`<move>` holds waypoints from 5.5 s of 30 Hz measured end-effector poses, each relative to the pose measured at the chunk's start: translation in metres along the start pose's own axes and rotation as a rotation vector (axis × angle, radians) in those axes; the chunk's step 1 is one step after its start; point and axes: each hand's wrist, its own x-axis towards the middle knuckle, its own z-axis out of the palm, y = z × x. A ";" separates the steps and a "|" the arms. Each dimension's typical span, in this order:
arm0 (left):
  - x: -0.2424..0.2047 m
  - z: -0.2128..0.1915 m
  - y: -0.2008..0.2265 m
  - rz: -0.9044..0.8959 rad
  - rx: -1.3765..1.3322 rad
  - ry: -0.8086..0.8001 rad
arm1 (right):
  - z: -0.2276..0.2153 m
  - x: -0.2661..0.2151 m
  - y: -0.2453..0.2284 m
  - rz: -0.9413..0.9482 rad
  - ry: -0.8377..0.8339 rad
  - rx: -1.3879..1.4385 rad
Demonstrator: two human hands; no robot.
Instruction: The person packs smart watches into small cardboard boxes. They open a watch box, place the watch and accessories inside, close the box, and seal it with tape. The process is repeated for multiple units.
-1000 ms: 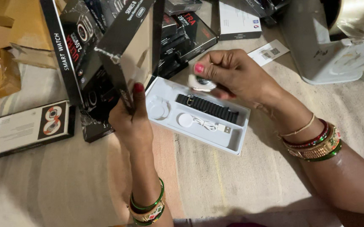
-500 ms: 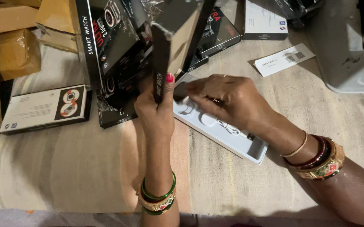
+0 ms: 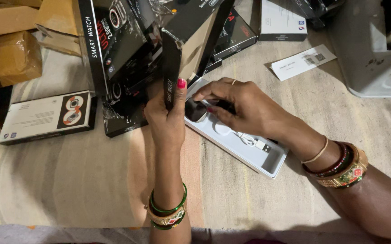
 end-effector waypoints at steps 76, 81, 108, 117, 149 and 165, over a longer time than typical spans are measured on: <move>0.002 -0.004 0.014 0.031 -0.193 -0.420 | -0.076 -0.024 0.051 0.432 0.360 0.194; 0.003 -0.015 0.023 0.045 -0.087 -0.593 | -0.090 -0.034 0.051 0.528 0.206 0.151; 0.004 -0.006 0.005 -0.027 -0.220 -0.512 | -0.058 -0.102 -0.025 0.495 0.050 -0.100; 0.001 -0.003 0.029 0.033 0.076 -0.502 | -0.052 -0.105 -0.016 0.474 0.085 -0.200; 0.176 -0.128 -0.110 0.309 -0.304 0.782 | -0.115 -0.086 0.080 0.596 0.577 0.782; 0.252 -0.180 -0.105 -0.401 -1.074 0.492 | -0.110 -0.090 0.098 0.842 0.374 0.635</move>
